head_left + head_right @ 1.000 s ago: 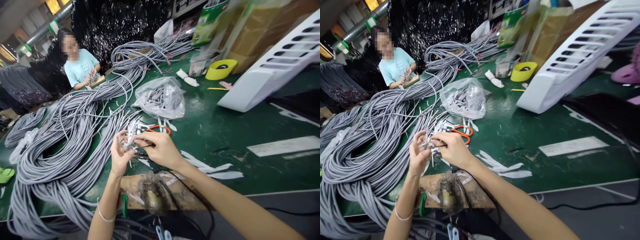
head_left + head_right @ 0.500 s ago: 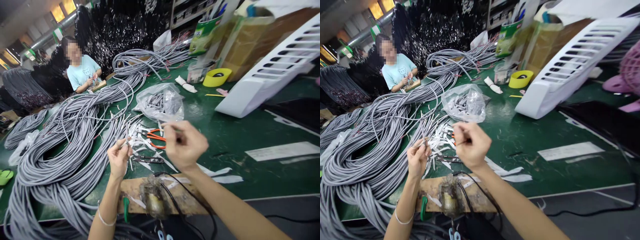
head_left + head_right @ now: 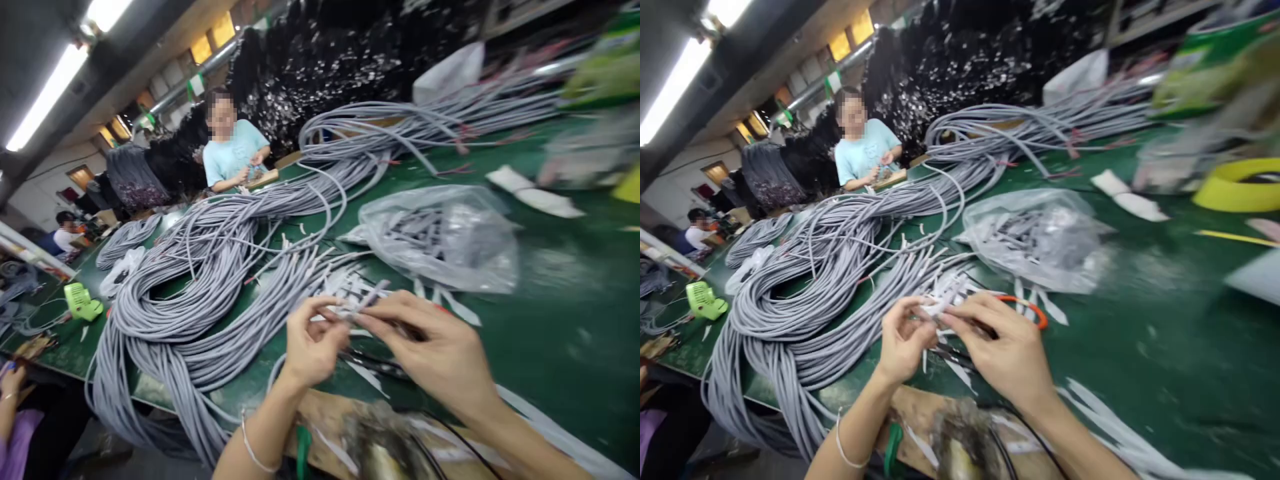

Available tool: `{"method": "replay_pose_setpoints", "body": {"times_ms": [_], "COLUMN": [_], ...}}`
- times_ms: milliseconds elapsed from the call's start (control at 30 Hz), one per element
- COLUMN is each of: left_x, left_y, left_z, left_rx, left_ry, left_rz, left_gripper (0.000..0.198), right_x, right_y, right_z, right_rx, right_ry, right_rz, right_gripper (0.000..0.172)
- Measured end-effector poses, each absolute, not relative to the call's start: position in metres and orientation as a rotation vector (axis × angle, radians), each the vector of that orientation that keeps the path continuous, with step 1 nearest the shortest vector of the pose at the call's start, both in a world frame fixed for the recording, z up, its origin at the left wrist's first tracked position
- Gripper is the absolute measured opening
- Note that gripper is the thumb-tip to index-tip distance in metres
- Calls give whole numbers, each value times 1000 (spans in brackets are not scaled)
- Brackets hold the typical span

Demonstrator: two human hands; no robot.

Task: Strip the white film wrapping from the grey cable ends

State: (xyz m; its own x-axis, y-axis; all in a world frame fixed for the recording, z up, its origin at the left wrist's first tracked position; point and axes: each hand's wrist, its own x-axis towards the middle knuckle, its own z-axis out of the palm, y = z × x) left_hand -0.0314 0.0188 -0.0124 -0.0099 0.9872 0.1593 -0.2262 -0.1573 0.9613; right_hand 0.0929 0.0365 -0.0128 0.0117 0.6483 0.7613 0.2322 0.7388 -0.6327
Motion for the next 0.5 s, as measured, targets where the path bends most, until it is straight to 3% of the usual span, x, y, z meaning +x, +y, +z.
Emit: {"method": "replay_pose_setpoints", "body": {"times_ms": [100, 367, 500], "left_x": [-29, -31, -33], "left_y": [17, 14, 15], "left_z": [-11, -14, -11], "left_rx": [1216, 1583, 1400], "left_ry": [1050, 1216, 1058], "left_rz": [1399, 1411, 1404], "left_gripper": [47, 22, 32], "right_x": [90, 91, 92], "right_y": [35, 38, 45], "right_z": [-14, -7, -14], "right_rx": [-764, -736, -895], "right_ry": [-1544, -1530, -1510], "right_rz": [262, 323, 345], "right_gripper": [7, 10, 14]}}
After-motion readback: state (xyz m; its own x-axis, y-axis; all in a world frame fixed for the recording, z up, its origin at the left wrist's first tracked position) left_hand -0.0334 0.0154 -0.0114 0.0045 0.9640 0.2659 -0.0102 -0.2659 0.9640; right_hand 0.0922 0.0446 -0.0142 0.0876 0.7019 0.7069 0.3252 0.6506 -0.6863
